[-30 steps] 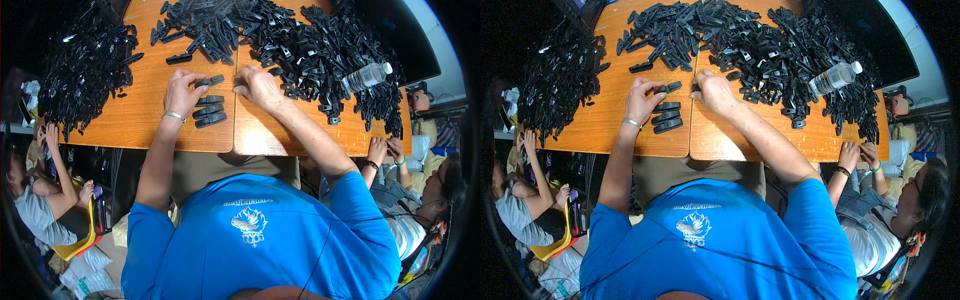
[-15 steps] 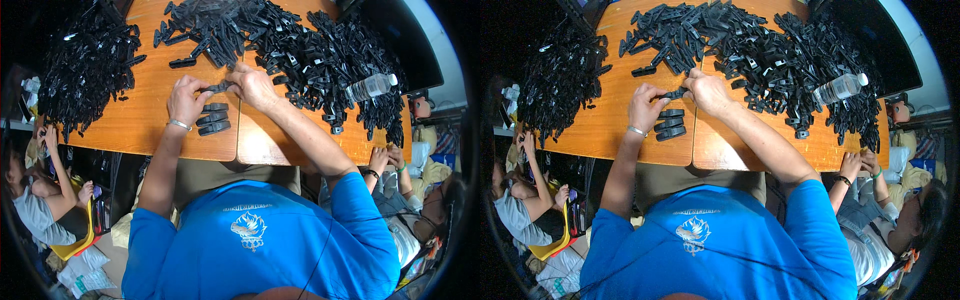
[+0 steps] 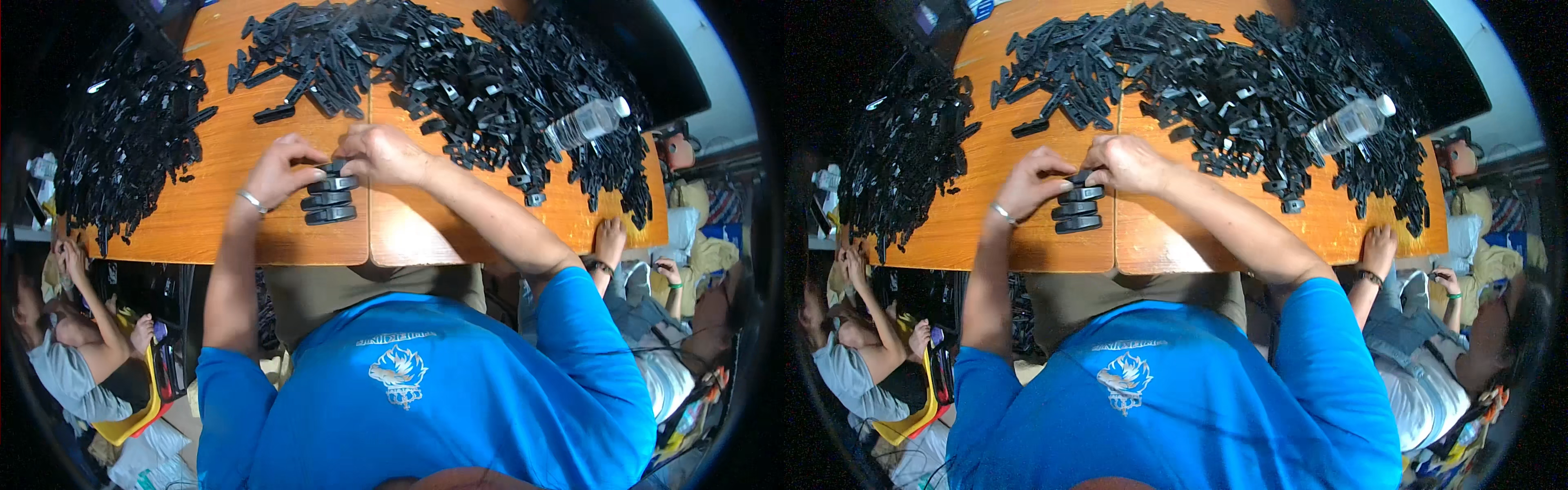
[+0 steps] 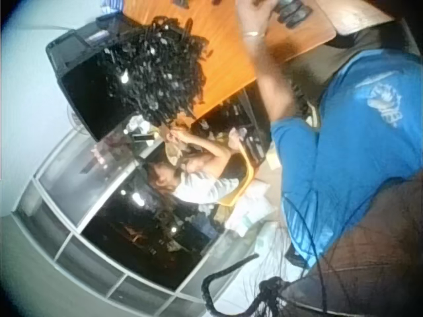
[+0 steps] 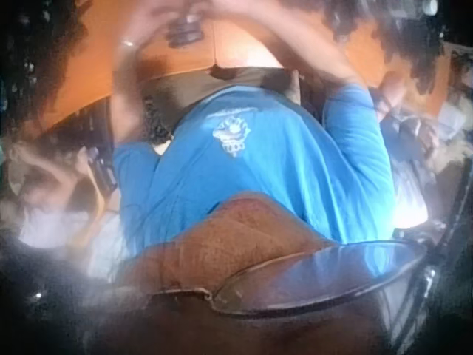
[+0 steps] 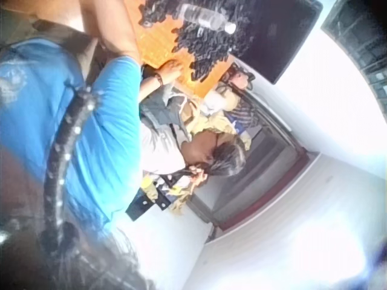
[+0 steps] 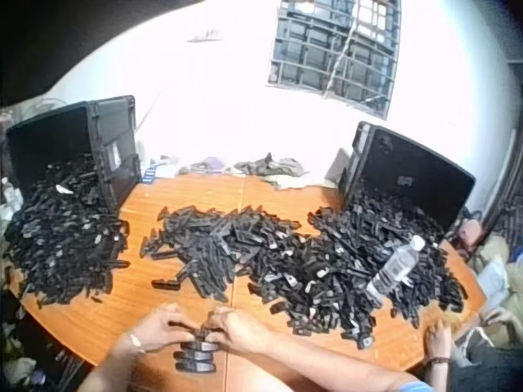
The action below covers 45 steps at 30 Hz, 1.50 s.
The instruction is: The person assembles plastic components by picking up plastic parts from piles, fitting them together by hand, and placing the assembled pieces on the table.
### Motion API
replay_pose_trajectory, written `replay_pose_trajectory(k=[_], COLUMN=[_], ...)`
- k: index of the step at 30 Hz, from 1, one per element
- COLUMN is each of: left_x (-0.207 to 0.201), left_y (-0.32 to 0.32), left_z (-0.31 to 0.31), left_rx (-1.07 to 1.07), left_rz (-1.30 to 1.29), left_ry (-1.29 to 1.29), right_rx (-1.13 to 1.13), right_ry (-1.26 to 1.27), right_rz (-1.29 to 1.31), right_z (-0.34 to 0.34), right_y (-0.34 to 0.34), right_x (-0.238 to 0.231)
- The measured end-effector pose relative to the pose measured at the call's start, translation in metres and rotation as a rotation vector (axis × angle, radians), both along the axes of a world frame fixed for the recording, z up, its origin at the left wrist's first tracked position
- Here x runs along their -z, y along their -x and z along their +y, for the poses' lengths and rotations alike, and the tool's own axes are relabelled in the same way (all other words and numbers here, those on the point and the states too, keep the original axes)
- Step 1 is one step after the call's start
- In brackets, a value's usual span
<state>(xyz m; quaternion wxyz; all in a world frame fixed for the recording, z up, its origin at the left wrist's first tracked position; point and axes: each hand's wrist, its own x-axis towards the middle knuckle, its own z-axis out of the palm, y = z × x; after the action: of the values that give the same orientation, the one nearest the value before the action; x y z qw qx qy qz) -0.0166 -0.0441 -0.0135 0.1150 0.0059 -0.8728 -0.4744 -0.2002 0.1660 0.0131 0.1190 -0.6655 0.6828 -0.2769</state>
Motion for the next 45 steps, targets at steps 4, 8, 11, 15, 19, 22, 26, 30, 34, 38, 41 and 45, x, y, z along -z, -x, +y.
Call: replay_pose_trajectory(k=[4,8,11,15,19,22,26,30,34,38,41,45], left_x=[-0.016,-0.025,-0.017,-0.015,-0.028,-0.042,-0.027,-0.022,-0.017,-0.023,-0.037,-0.020], left_y=[0.016,0.058,0.074,0.079,0.069,0.064,0.059,0.055,0.045,0.033,0.036,0.040], left_z=[-0.010,0.005,-0.001,-0.003,0.009,0.017,0.003,0.001,0.005,0.019,0.029,0.035], left_rx=[-0.145,-0.360,-0.393,-0.312,-0.297,-0.282,-0.185,-0.230,-0.405,-0.369,-0.381,-0.347], left_rz=[-0.113,0.151,0.193,0.298,0.120,-0.046,-0.303,-0.324,-0.168,-0.110,-0.232,-0.016], left_ry=[-0.090,0.634,0.766,0.826,0.631,0.367,-0.175,-0.081,0.163,0.094,0.154,0.158], right_rx=[0.274,0.438,0.380,0.398,0.389,0.356,0.338,0.359,0.383,0.364,0.368,0.371], right_ry=[-0.030,-0.186,-0.214,-0.226,-0.140,-0.155,-0.179,-0.198,-0.158,-0.130,-0.154,-0.188], right_rz=[0.215,0.438,0.490,0.405,0.325,0.293,0.399,0.388,0.273,0.224,0.178,0.151], right_z=[0.056,0.078,0.076,0.073,0.056,0.044,0.038,0.045,0.046,0.035,0.030,0.029], right_y=[0.033,0.049,0.051,0.047,0.021,0.014,0.022,0.032,0.028,0.020,0.012,0.006], right_x=[-0.035,-0.033,-0.028,-0.024,-0.020,-0.017,-0.013,-0.019,-0.030,-0.024,-0.021,-0.015])
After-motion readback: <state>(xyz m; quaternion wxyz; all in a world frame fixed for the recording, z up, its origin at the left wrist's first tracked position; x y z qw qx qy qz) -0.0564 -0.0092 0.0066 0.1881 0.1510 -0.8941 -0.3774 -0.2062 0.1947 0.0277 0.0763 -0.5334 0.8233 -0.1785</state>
